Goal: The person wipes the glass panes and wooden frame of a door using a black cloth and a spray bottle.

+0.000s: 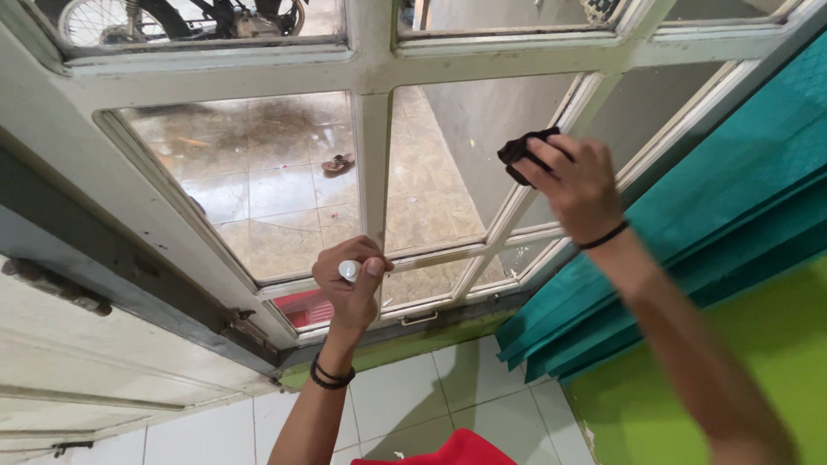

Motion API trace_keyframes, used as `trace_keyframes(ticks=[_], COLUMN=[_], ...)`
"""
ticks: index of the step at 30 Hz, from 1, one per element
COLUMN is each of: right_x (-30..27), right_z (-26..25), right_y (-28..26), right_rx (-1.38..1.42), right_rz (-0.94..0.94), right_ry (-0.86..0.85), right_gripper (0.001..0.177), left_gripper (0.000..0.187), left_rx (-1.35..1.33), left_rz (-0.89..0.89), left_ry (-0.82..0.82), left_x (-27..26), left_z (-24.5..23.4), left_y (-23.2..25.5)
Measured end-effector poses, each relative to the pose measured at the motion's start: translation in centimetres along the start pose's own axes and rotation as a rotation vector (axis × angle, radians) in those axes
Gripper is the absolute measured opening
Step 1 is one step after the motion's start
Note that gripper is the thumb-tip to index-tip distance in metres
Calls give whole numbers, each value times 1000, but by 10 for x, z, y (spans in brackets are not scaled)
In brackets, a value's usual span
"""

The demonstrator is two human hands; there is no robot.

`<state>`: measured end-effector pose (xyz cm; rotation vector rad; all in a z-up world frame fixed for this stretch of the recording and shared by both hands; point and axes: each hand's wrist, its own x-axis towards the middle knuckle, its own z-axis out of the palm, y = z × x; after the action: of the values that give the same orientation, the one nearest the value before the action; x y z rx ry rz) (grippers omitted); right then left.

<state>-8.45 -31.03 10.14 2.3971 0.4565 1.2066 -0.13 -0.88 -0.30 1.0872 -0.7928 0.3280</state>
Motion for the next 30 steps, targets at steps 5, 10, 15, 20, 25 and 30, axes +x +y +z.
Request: trace_keyframes(ticks=[5, 10, 15, 20, 25, 30], right_x=[-18, -5, 26, 60, 79, 69], right_z=[46, 75, 81, 72, 60, 57], right_y=[-50, -100, -128, -160, -189, -171], right_rx=[159, 382, 680, 651, 693, 667], right_rz=[424, 818, 981, 960, 831, 676], right_ry=[237, 540, 719, 597, 545, 427], right_gripper=[31, 32, 33, 37, 43, 41], left_gripper=[46, 45, 44, 45, 47, 45], left_rx=[29, 12, -41, -8, -36, -4], left_rz=[29, 8, -19, -32, -47, -35], left_ry=[-24, -4, 10, 25, 69, 91], left_x=[-2, -2, -2, -4, -8, -10], left_z=[3, -4, -3, -2, -5, -9], left_y=[0, -2, -11, -15, -14, -15])
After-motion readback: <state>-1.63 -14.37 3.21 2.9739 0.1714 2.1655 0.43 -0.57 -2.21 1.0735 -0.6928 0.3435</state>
